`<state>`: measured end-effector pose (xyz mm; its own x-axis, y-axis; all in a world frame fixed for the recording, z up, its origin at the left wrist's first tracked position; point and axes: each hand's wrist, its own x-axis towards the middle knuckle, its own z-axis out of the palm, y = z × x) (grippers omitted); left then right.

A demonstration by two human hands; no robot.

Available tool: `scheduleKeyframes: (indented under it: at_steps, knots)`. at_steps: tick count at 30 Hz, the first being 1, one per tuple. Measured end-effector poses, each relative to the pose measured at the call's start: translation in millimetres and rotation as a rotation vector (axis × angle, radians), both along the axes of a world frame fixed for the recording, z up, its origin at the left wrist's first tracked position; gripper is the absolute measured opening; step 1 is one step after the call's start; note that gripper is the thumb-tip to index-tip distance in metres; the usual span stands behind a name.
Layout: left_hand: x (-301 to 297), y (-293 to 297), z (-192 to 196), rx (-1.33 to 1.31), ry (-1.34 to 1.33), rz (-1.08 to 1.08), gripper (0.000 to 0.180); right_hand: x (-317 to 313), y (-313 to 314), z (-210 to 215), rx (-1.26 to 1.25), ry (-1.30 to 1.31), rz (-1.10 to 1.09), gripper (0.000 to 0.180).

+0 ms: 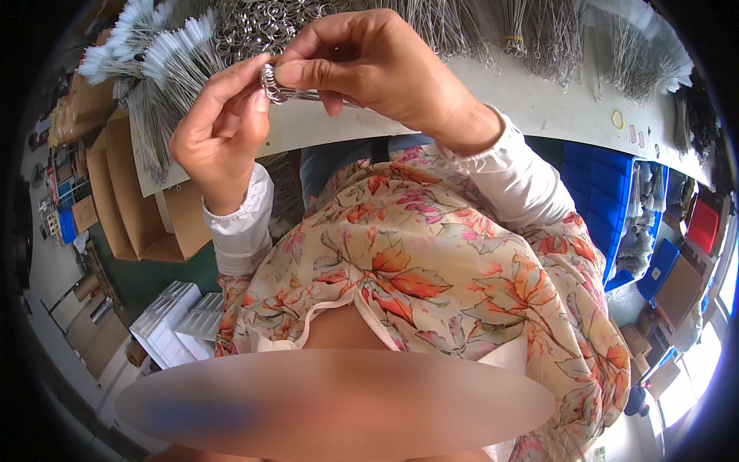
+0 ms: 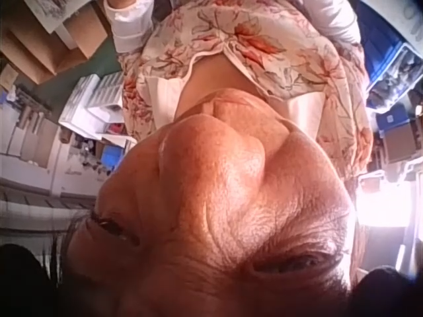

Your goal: Assembling small white cleaning brushes by sliding them into metal ring holders.

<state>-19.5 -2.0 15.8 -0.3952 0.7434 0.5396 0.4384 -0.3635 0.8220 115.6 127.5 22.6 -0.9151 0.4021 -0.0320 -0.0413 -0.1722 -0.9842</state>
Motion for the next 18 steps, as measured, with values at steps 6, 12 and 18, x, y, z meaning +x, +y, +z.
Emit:
scheduleKeyframes:
  at_steps: [6, 12, 18]
  knots:
    - [-7, -1, 7, -0.051, 0.031, -0.064, 0.029, 0, 2, -4, 0.056, -0.019, 0.087, 0.015]
    - [-9, 4, 13, -0.192, -0.198, -0.048, 0.023, -1, 4, -10, 0.128, -0.021, 0.049, 0.015]
    - [-14, -5, -3, -0.3, -0.389, -0.098, 0.014, -5, 3, -4, 0.022, 0.019, 0.096, 0.015]
